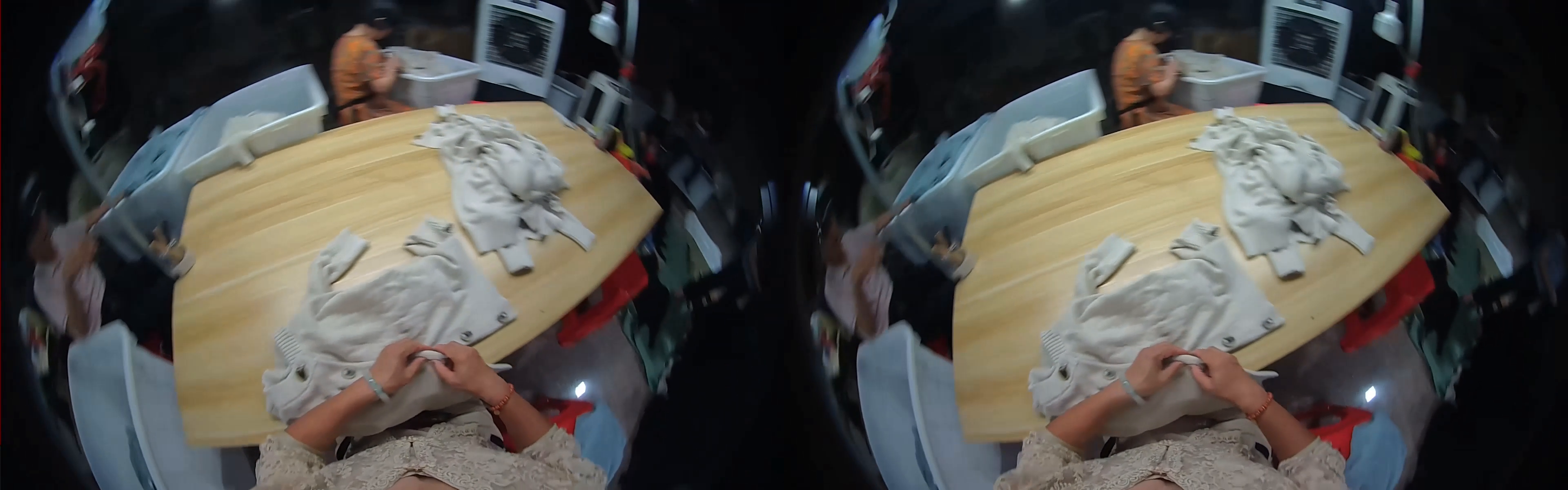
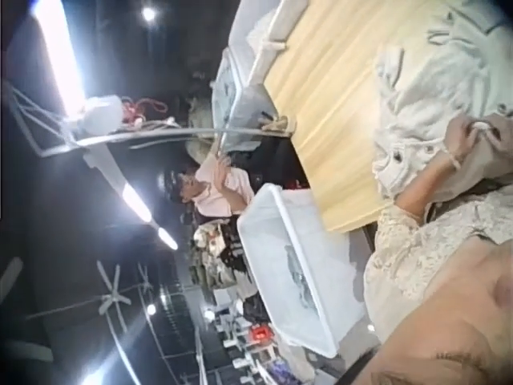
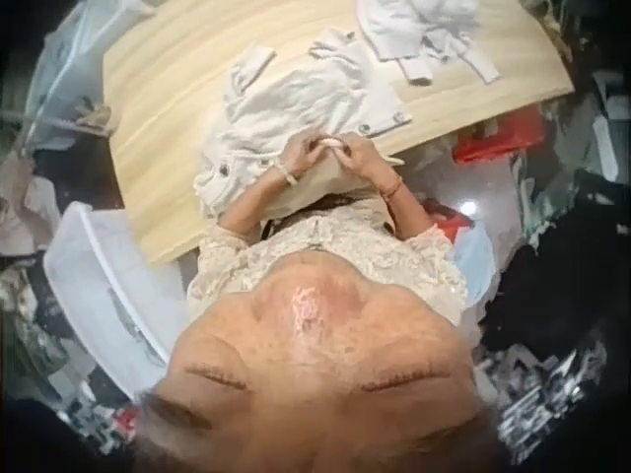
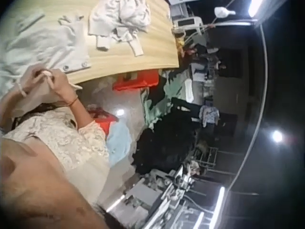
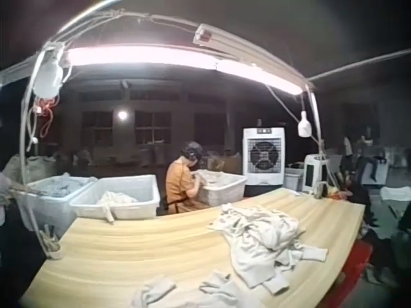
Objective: Buttoning a white knitted sweater on a workbench in a factory environment.
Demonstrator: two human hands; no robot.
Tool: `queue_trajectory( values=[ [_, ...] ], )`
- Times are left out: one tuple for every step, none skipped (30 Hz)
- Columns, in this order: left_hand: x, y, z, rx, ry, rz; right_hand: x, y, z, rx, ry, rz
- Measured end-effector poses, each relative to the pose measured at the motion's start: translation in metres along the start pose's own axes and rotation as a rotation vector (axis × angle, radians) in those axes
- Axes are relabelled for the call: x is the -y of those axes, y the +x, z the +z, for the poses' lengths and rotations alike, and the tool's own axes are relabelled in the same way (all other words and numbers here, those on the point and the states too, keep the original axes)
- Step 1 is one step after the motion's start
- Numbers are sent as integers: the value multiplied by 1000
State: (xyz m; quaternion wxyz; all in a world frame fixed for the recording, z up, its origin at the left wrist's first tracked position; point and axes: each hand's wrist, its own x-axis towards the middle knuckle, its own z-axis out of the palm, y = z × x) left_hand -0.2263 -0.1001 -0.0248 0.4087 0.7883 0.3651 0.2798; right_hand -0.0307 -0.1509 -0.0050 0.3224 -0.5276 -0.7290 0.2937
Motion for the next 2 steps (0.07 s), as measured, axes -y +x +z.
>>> queue_trajectory(
  values=[
    [1,1,0,16,3,-33,-9,0,2,1,-25,-69],
    [3,3,0,31,14,-28,-14,-3,2,-8,-22,-57]
  ],
)
